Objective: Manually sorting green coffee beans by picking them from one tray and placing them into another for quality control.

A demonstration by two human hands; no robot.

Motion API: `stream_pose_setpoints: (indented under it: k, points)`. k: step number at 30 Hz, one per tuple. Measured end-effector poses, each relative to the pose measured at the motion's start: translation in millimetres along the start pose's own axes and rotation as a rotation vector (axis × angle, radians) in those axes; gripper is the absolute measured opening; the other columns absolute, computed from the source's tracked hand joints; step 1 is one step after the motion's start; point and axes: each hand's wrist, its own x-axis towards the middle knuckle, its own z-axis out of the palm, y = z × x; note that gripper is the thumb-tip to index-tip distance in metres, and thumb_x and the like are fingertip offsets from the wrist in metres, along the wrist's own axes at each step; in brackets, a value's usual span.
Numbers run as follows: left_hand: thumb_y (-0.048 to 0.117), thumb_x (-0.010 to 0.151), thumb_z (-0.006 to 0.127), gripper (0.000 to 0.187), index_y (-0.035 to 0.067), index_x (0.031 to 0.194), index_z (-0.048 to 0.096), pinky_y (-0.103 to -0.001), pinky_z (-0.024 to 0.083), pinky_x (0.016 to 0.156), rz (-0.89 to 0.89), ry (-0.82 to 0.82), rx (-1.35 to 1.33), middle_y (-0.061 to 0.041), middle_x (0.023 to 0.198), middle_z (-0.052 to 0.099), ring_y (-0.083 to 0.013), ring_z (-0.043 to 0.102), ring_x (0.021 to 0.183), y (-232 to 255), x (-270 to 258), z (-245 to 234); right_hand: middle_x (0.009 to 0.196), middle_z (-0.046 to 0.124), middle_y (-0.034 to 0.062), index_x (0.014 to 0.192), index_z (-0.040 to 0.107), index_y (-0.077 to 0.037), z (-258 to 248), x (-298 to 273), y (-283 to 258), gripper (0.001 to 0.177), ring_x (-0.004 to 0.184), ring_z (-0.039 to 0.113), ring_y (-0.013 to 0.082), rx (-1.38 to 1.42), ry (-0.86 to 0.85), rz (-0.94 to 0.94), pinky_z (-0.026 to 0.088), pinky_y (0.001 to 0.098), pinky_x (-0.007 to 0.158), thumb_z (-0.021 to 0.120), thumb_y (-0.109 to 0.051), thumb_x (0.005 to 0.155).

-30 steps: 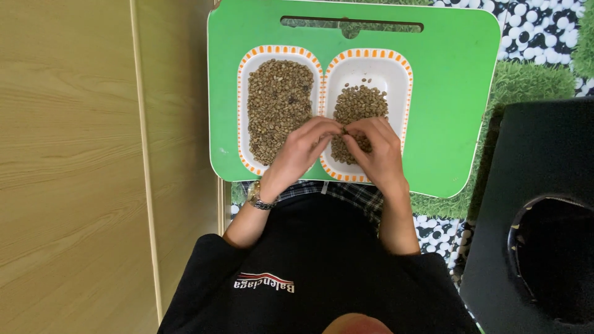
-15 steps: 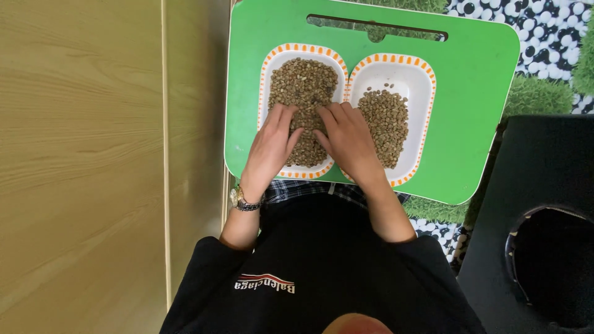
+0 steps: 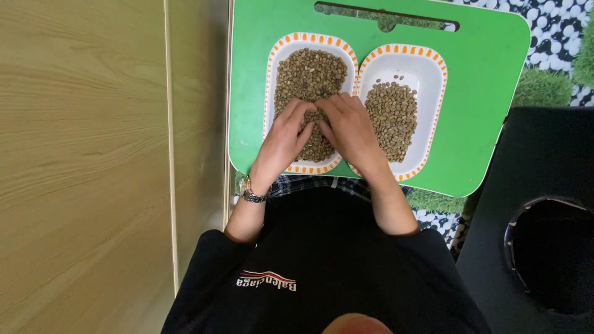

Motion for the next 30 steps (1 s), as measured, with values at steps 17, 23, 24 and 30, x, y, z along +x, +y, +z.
stream_pose_setpoints:
  k: [17, 23, 24, 30]
  points:
    - [-0.01, 0.099, 0.061, 0.022, 0.003, 0.117, 0.063, -0.038, 0.059, 0.073, 0.113, 0.193, -0.101, -0.009, 0.107, 0.06, -0.0255, 0.066, 0.083, 1, 6, -2, 0.093, 0.059, 0.0164, 0.117, 0.066, 0.002, -20, 12, -7, 0.024, 0.085, 0.059, 0.0351, 0.282, 0.164, -0.043, 0.051, 0.0447, 0.076, 0.067, 0.012, 0.095]
    - [-0.012, 0.091, 0.064, 0.027, 0.001, 0.115, 0.062, -0.028, 0.052, 0.079, 0.051, 0.249, -0.101, -0.006, 0.119, 0.059, -0.0174, 0.061, 0.089, 9, 6, -4, 0.095, 0.061, 0.0112, 0.11, 0.066, 0.003, -16, 18, -16, 0.028, 0.085, 0.057, 0.0237, 0.289, 0.248, -0.001, 0.047, 0.0331, 0.075, 0.075, 0.012, 0.085]
    - [-0.011, 0.091, 0.064, 0.027, 0.001, 0.115, 0.062, -0.029, 0.051, 0.078, 0.061, 0.258, -0.104, -0.006, 0.118, 0.058, -0.0176, 0.06, 0.088, 11, 8, -4, 0.096, 0.061, 0.0114, 0.11, 0.065, 0.003, -18, 19, -16, 0.028, 0.087, 0.057, 0.024, 0.293, 0.254, -0.001, 0.048, 0.0336, 0.077, 0.076, 0.012, 0.086]
    - [-0.012, 0.091, 0.065, 0.026, -0.001, 0.114, 0.062, -0.03, 0.052, 0.078, 0.071, 0.277, -0.114, -0.007, 0.117, 0.059, -0.017, 0.06, 0.086, 9, 10, -2, 0.094, 0.06, 0.011, 0.109, 0.066, 0.004, -19, 20, -15, 0.027, 0.085, 0.055, 0.0227, 0.317, 0.274, -0.016, 0.046, 0.0329, 0.075, 0.076, 0.013, 0.086]
